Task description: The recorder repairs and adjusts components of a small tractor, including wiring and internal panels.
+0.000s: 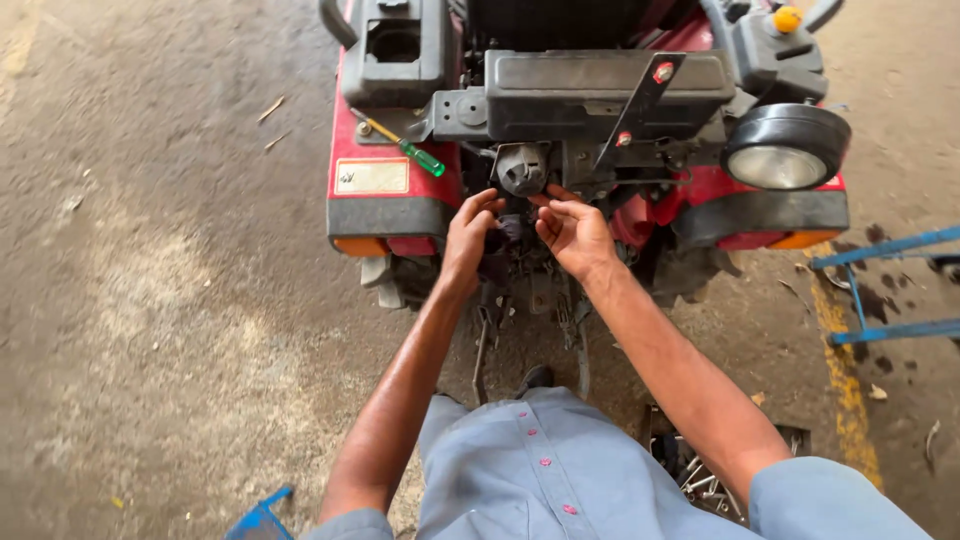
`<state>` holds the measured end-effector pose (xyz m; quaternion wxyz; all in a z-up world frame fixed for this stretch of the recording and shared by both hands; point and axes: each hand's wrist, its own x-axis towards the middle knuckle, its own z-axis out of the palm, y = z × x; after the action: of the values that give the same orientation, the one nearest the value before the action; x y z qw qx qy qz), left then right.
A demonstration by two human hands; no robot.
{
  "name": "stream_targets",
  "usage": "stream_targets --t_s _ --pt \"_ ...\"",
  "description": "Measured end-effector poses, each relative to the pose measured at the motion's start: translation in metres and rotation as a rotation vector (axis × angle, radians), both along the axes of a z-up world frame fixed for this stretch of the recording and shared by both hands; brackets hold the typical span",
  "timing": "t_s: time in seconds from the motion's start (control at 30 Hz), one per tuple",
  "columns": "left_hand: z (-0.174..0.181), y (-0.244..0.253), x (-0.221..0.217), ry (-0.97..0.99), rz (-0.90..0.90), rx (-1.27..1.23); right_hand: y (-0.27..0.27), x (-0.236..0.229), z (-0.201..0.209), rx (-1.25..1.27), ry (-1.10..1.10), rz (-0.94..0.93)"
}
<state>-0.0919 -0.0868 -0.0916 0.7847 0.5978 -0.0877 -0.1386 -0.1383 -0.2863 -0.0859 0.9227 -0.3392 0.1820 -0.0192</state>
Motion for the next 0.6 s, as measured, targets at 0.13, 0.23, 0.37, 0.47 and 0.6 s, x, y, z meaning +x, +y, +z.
stream_targets --t_s 0.13,0.23,0.37,0.47,0.6 --pt "0.003 -0.008 -0.002 0.091 -0.036 -0.145 -0.004 -0.002 -0.003 -0.009 -0.013 0.042" --pt "-0.002 -0.020 0.002 0.156 -0.054 -0.351 -0.005 -0.001 -0.009 0.001 -0.022 0.048" --pt "0.031 -0.024 -0.021 0.335 -0.032 -0.519 0.006 -0.010 0.012 -0.027 0.032 0.025" --pt "0.043 -0.025 -0.032 0.270 -0.109 -0.536 0.003 -0.009 0.003 -0.040 -0.014 0.019" --pt "0.027 -0.026 -0.026 0.338 -0.028 -0.442 0.002 -0.005 -0.007 -0.061 -0.030 0.038"
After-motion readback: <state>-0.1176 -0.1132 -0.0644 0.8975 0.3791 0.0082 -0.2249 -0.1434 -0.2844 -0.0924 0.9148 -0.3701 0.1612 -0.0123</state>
